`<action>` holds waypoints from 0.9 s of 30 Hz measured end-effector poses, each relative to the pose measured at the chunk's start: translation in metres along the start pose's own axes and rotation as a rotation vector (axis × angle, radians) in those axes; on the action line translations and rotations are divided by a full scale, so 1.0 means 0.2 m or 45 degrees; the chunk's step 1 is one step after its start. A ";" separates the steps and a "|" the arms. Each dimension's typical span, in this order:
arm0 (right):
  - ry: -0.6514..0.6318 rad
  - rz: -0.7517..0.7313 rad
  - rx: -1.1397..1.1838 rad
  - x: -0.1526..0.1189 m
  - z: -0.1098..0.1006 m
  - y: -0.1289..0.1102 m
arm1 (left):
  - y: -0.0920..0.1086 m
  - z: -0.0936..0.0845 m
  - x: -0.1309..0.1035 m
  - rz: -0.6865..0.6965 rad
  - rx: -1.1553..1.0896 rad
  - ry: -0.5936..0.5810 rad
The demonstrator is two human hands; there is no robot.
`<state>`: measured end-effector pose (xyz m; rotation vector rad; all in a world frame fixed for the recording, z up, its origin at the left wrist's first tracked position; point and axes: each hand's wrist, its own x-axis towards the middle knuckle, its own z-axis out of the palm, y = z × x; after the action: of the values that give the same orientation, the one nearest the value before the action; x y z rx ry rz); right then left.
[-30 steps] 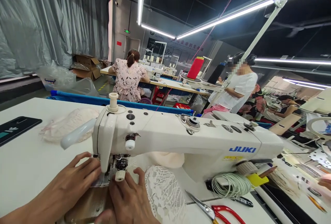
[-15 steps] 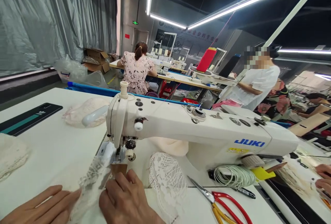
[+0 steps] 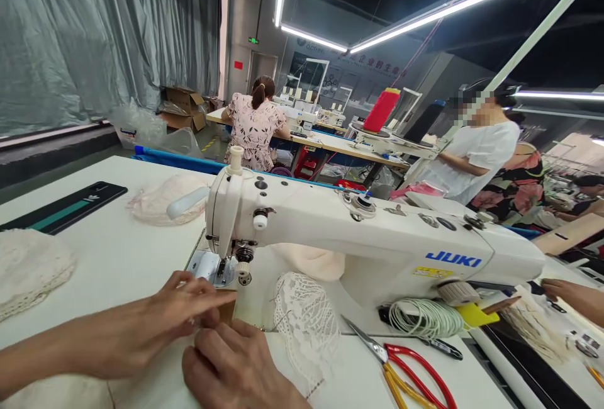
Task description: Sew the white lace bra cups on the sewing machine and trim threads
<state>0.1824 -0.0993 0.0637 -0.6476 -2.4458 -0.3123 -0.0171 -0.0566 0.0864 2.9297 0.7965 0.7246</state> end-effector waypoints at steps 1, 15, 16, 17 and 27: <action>0.004 -0.005 0.004 0.00 0.00 0.00 | -0.03 0.01 0.00 -0.046 -0.144 -0.057; -0.097 0.078 0.112 -0.03 0.07 0.05 | -0.16 0.16 -0.12 -0.367 -0.246 -0.116; -0.102 0.073 0.102 -0.03 0.07 0.06 | -0.15 0.17 -0.12 -0.383 -0.239 -0.119; -0.093 0.072 0.090 -0.03 0.07 0.06 | -0.15 0.18 -0.11 -0.401 -0.234 -0.133; 0.052 0.056 -0.059 0.00 0.10 0.06 | -0.17 0.18 -0.06 -0.382 -0.197 -0.243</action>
<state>0.1797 -0.0821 0.0480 -0.7070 -2.3885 -0.3620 -0.0256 -0.0295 0.0450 2.6105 1.0731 0.4533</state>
